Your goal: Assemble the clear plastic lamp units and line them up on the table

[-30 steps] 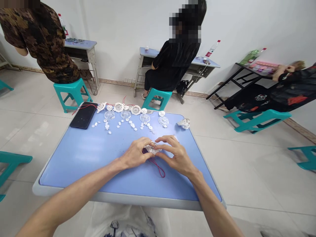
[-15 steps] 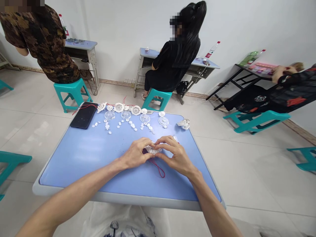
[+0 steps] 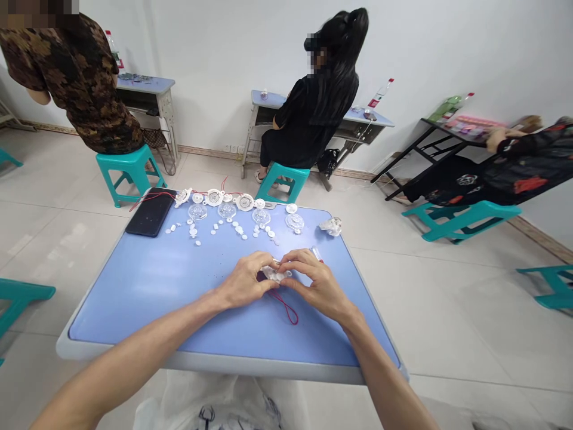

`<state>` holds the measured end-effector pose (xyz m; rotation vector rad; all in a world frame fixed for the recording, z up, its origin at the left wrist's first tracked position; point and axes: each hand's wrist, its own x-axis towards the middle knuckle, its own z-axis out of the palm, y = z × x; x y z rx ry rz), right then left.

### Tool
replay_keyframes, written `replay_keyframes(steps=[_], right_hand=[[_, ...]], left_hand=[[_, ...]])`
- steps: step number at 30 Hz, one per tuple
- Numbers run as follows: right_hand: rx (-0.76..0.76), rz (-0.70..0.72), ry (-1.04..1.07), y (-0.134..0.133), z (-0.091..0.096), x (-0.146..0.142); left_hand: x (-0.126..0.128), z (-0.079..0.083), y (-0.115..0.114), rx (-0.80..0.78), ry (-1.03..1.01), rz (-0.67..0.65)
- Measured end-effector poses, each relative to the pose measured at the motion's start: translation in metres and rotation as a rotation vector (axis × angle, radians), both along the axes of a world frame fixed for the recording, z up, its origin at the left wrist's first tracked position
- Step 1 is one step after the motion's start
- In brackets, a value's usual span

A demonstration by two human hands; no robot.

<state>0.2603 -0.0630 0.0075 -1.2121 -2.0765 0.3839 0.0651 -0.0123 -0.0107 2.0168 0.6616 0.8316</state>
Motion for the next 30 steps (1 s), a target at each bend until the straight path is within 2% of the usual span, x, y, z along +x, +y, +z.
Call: replay_keyframes(steps=[16, 19, 22, 30], right_hand=[[-0.095, -0.043, 0.14, -0.002, 0.009, 0.0], [-0.104, -0.131, 0.174, -0.001, 0.011, 0.006], [-0.114, -0.291, 0.18, 0.006, 0.01, 0.02], [-0.138, -0.605, 0.163, 0.047, -0.004, 0.054]], left_hand=[[-0.001, 0.001, 0.0, -0.026, -0.008, 0.005], [-0.001, 0.0, 0.0, -0.011, 0.004, 0.018], [-0.001, -0.001, 0.0, 0.005, 0.0, 0.018], [-0.001, -0.003, 0.001, 0.01, -0.007, 0.016]])
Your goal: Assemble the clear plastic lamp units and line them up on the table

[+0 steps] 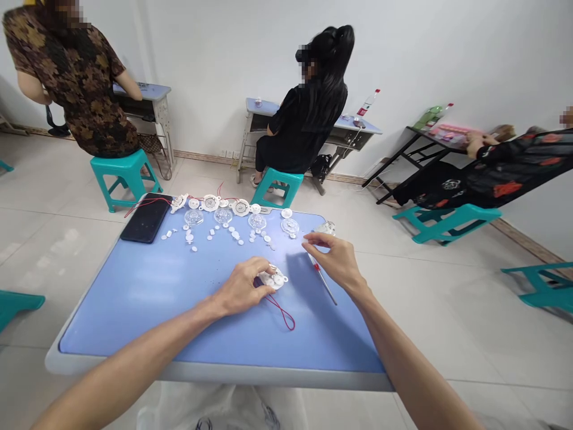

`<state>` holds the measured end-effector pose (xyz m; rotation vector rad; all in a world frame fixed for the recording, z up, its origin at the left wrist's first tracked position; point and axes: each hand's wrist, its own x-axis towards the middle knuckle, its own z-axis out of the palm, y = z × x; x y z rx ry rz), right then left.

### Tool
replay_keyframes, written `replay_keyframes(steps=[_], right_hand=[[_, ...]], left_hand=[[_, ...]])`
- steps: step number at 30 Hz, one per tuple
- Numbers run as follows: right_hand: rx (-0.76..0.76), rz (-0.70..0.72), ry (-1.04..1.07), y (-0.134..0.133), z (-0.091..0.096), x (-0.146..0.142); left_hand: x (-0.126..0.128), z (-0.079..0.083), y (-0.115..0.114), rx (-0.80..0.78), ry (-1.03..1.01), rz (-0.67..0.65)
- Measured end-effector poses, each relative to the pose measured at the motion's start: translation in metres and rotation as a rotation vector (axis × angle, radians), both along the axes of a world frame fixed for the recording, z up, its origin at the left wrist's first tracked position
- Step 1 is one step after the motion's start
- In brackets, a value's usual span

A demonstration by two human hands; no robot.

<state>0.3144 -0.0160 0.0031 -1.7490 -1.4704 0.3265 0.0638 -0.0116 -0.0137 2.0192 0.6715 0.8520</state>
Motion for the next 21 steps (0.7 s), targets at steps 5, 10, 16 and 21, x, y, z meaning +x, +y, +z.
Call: replay_keyframes(steps=[5, 10, 16, 21], right_hand=[[-0.101, -0.106, -0.076, 0.015, -0.01, 0.0], [-0.141, -0.134, -0.143, 0.016, -0.018, -0.004], [-0.153, -0.145, -0.202, 0.019, -0.022, -0.006], [-0.163, -0.158, -0.191, 0.022, -0.024, -0.002]], left_hand=[[-0.001, 0.0, 0.0, -0.009, 0.019, 0.0], [-0.001, -0.001, 0.001, 0.001, 0.025, -0.001], [-0.001, -0.002, 0.001, -0.001, 0.022, -0.007], [-0.001, -0.001, 0.001, -0.005, 0.019, -0.007]])
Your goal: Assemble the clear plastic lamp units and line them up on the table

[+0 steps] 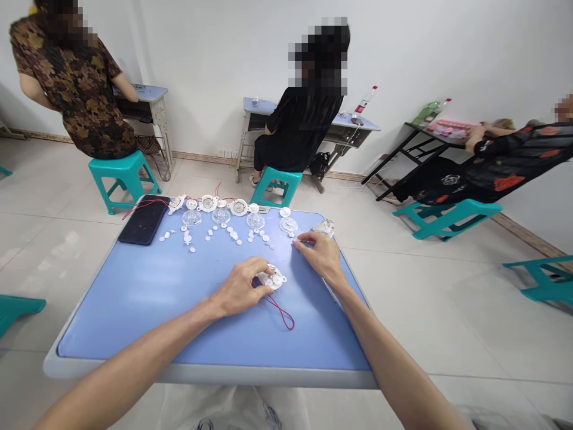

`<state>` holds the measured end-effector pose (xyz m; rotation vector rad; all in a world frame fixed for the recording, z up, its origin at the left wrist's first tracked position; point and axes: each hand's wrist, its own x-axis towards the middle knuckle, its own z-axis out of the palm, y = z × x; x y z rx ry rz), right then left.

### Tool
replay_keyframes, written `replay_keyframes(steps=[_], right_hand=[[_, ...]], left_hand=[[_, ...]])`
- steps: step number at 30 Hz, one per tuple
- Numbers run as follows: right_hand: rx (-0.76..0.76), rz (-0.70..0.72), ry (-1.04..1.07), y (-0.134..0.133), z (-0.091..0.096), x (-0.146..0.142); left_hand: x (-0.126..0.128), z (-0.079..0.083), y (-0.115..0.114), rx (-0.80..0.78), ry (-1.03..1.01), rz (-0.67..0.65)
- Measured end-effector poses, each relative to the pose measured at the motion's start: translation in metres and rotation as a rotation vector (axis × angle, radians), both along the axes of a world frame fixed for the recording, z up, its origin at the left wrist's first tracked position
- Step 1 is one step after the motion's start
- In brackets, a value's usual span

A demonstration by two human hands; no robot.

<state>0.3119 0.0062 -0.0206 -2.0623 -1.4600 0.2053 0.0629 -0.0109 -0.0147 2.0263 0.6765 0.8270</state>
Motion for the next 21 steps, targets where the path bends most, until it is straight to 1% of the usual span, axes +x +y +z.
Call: replay_keyframes(steps=[12, 21], right_hand=[[0.002, -0.012, 0.054, 0.0041, -0.0013, 0.0043], [0.014, -0.015, 0.046, 0.0046, -0.0039, 0.0073]], left_hand=[[0.0003, 0.0001, 0.0001, 0.001, -0.004, -0.008], [0.0002, 0.0047, -0.001, -0.007, 0.011, -0.002]])
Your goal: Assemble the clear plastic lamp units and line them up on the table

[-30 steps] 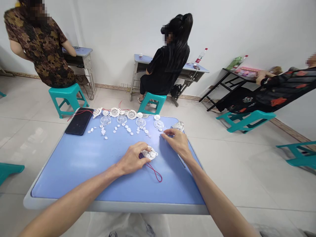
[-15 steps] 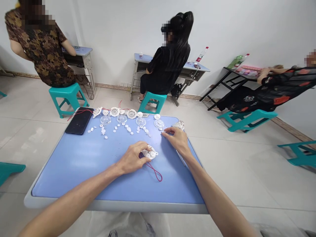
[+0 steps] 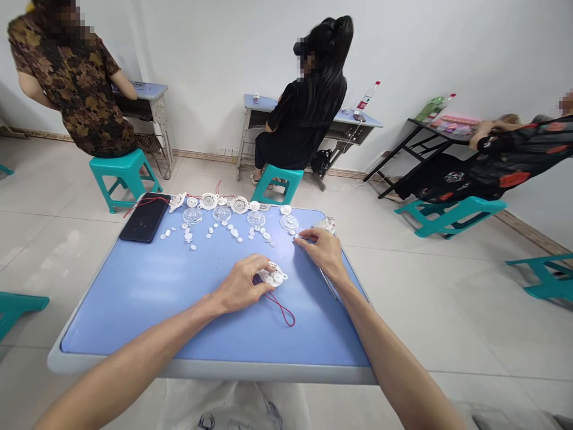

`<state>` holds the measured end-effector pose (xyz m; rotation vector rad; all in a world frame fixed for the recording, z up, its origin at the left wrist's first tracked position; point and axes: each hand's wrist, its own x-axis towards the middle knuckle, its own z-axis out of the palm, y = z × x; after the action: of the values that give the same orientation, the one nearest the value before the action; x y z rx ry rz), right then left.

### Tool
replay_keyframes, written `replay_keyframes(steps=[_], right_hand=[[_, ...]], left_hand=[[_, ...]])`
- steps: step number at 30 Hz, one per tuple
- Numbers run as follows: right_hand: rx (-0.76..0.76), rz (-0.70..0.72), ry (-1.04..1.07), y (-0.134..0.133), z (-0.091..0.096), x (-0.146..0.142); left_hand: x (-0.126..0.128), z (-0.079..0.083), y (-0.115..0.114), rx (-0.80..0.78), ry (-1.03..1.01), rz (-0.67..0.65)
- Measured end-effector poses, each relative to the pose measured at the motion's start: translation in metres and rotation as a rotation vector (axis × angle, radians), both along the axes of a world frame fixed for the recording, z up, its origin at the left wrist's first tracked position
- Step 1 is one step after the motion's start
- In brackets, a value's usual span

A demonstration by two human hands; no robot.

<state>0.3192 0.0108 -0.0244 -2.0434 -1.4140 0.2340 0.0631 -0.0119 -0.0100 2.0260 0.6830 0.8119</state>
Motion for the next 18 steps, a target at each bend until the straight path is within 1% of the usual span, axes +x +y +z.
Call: replay_keyframes(steps=[18], right_hand=[[0.02, 0.015, -0.003, -0.0032, -0.0025, 0.0039]], left_hand=[[0.0003, 0.0007, 0.0003, -0.018, -0.008, 0.01]])
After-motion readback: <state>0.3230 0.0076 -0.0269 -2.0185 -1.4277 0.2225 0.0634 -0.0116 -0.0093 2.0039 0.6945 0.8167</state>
